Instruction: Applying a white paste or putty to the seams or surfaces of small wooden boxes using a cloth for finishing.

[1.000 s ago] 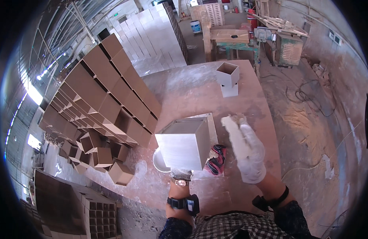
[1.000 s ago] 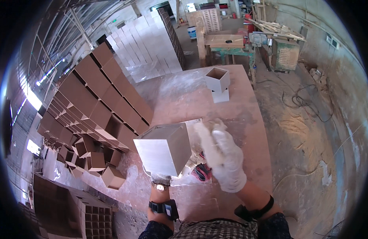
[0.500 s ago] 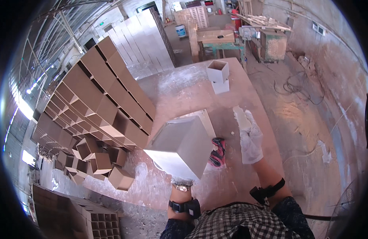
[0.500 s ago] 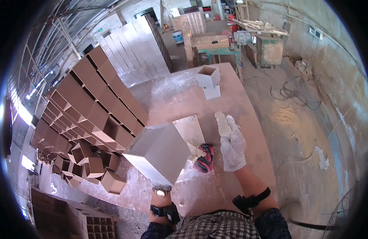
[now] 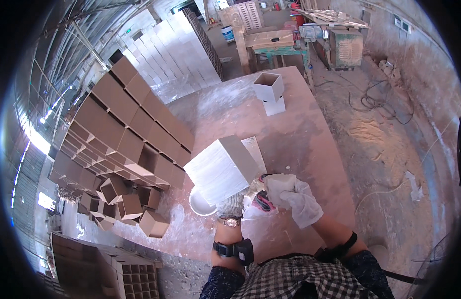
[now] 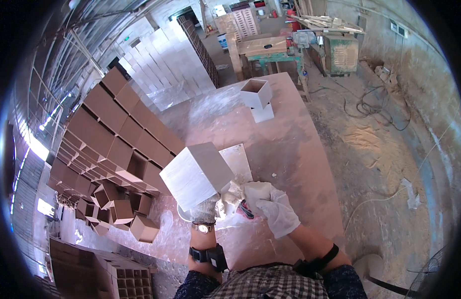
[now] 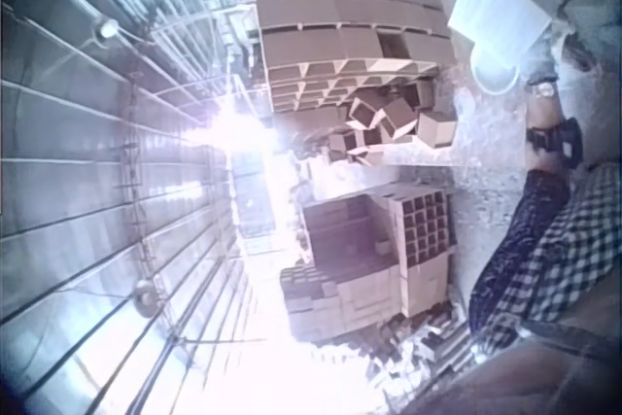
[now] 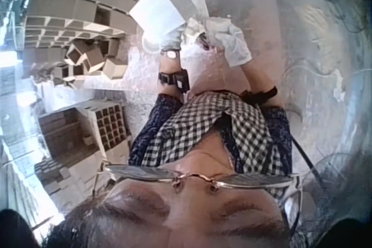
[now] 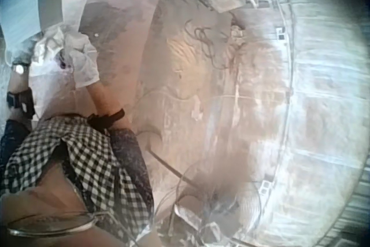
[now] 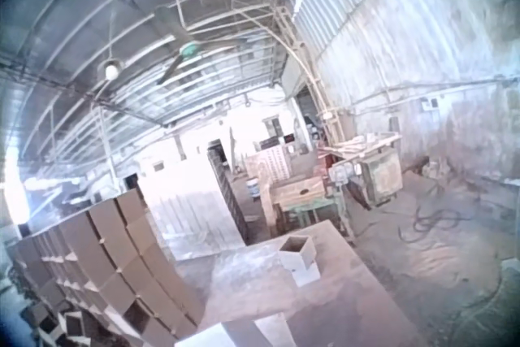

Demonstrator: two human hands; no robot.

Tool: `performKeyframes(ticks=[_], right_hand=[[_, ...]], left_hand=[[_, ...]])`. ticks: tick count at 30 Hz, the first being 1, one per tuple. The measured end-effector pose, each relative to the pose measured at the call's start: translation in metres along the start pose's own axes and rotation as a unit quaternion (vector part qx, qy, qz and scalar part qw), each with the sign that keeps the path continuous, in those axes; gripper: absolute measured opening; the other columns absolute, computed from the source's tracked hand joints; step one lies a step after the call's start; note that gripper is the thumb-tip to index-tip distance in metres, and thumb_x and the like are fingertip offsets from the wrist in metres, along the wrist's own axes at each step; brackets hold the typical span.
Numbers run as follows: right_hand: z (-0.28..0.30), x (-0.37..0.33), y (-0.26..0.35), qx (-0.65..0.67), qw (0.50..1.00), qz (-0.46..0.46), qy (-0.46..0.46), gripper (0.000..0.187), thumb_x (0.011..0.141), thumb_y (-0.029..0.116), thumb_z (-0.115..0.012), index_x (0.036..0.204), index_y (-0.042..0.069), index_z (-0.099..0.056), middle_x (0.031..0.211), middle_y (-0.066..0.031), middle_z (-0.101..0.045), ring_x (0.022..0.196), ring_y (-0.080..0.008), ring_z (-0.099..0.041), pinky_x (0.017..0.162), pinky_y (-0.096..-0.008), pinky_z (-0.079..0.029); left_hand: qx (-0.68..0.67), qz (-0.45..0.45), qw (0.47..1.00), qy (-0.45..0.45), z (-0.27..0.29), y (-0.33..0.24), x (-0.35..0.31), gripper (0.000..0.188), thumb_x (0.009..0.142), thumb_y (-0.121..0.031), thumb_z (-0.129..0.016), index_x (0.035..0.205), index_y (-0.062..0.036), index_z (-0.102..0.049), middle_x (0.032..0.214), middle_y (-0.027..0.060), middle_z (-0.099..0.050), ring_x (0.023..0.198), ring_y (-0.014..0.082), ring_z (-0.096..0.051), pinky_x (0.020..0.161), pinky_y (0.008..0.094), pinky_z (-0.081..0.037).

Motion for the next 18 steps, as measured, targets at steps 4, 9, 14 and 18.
performKeyframes(ticks=[4, 9, 14, 18], right_hand=[[0.025, 0.013, 0.013, -0.011, 0.998, -0.055, 0.014, 0.038, 0.082, 0.015, -0.061, 0.117, -0.001, -0.058, 0.101, -0.0043, -0.064, 0.090, -0.0119, -0.060, 0.081, -0.0261, -0.050], [0.073, 0.040, 0.028, -0.038, 0.998, -0.051, 0.010, 0.034, 0.084, 0.015, -0.059, 0.113, -0.001, -0.063, 0.101, -0.0072, -0.067, 0.092, -0.0137, -0.062, 0.082, -0.0283, -0.050], [0.090, 0.040, 0.033, -0.134, 0.984, -0.100, 0.058, 0.035, 0.080, 0.011, -0.057, 0.110, -0.005, -0.062, 0.098, -0.0103, -0.067, 0.087, -0.0169, -0.063, 0.079, -0.0302, -0.052], [0.129, 0.017, 0.006, 0.073, 0.973, -0.217, 0.038, 0.039, 0.075, 0.006, -0.054, 0.110, -0.009, -0.060, 0.098, -0.0155, -0.067, 0.086, -0.0258, -0.067, 0.078, -0.0355, -0.055]], left_hand=[[0.022, 0.016, 1.000, 0.004, -0.035, 0.026, 0.027, 0.045, 0.100, -0.033, -0.039, 0.137, -0.0087, -0.048, 0.131, 0.0136, -0.058, 0.119, 0.0265, -0.057, 0.101, 0.0353, -0.045], [0.061, 0.045, 0.997, 0.021, -0.082, 0.071, 0.061, 0.045, 0.100, -0.033, -0.039, 0.137, -0.0090, -0.048, 0.131, 0.0137, -0.057, 0.119, 0.0266, -0.056, 0.101, 0.0354, -0.045], [0.167, 0.060, 0.982, 0.059, -0.123, 0.111, 0.079, 0.046, 0.100, -0.034, -0.039, 0.137, -0.0092, -0.048, 0.132, 0.0137, -0.057, 0.120, 0.0267, -0.056, 0.101, 0.0355, -0.045], [0.283, 0.020, 0.950, 0.127, -0.189, 0.106, 0.106, 0.046, 0.099, -0.034, -0.039, 0.137, -0.0095, -0.048, 0.132, 0.0138, -0.057, 0.120, 0.0268, -0.056, 0.102, 0.0355, -0.044]])
Point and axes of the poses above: each hand's wrist, its own x-axis towards the middle knuckle, its own z-axis out of the back of the hand, y = z × x, the point moved 10 cm from there along x, towards the middle knuckle
